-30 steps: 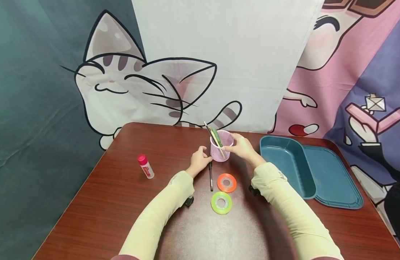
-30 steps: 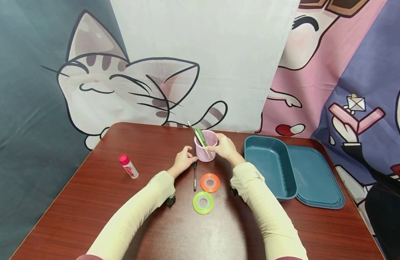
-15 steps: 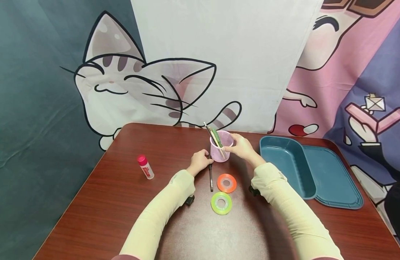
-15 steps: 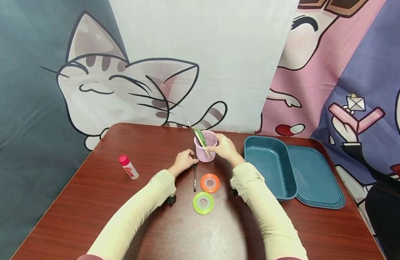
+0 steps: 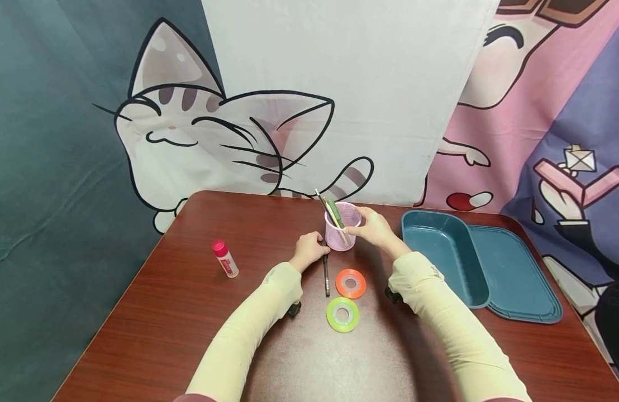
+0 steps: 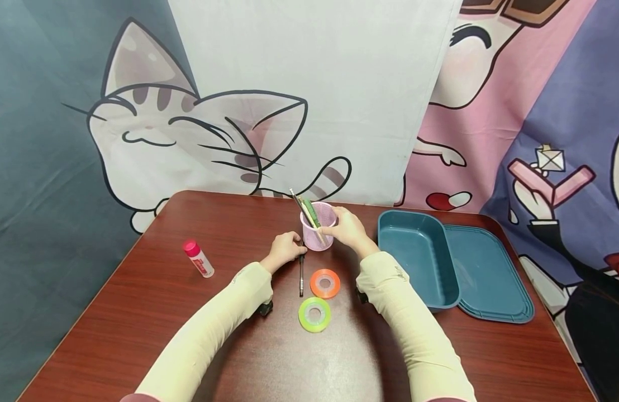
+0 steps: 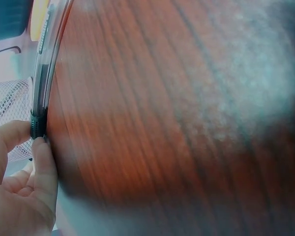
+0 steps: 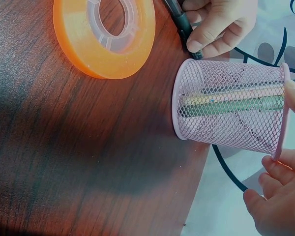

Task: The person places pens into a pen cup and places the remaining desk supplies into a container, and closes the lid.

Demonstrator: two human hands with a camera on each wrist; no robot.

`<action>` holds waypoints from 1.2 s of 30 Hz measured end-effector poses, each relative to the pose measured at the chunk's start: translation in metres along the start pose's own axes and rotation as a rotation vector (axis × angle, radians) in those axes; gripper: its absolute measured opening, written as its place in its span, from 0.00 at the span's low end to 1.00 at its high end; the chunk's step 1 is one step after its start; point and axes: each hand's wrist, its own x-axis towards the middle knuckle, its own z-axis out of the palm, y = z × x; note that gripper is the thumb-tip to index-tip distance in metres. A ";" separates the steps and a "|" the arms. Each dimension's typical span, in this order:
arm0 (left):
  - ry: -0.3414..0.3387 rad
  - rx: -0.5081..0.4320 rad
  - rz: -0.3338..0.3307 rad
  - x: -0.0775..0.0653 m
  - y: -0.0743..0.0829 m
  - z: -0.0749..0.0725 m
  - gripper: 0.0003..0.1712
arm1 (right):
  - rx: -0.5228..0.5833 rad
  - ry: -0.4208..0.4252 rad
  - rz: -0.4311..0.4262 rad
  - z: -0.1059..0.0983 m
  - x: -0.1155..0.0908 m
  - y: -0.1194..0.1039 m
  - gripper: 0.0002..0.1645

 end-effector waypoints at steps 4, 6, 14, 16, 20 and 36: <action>0.003 0.010 0.002 0.000 0.001 -0.001 0.15 | -0.002 0.000 0.002 0.000 0.000 -0.001 0.47; 0.002 0.016 0.000 -0.001 0.001 -0.002 0.14 | -0.001 -0.002 0.007 0.000 0.000 -0.001 0.47; 0.006 -0.007 -0.010 -0.001 0.000 -0.002 0.14 | -0.006 -0.010 0.006 0.000 0.001 -0.001 0.47; 0.011 -0.021 -0.014 -0.001 -0.001 -0.002 0.14 | -0.010 -0.011 0.003 0.000 0.001 -0.001 0.47; 0.020 -0.055 -0.023 0.000 -0.004 -0.002 0.14 | -0.011 -0.005 0.000 0.000 0.001 -0.001 0.47; -0.020 -0.488 -0.177 0.005 -0.011 -0.018 0.10 | -0.007 0.012 -0.018 0.001 0.002 0.001 0.45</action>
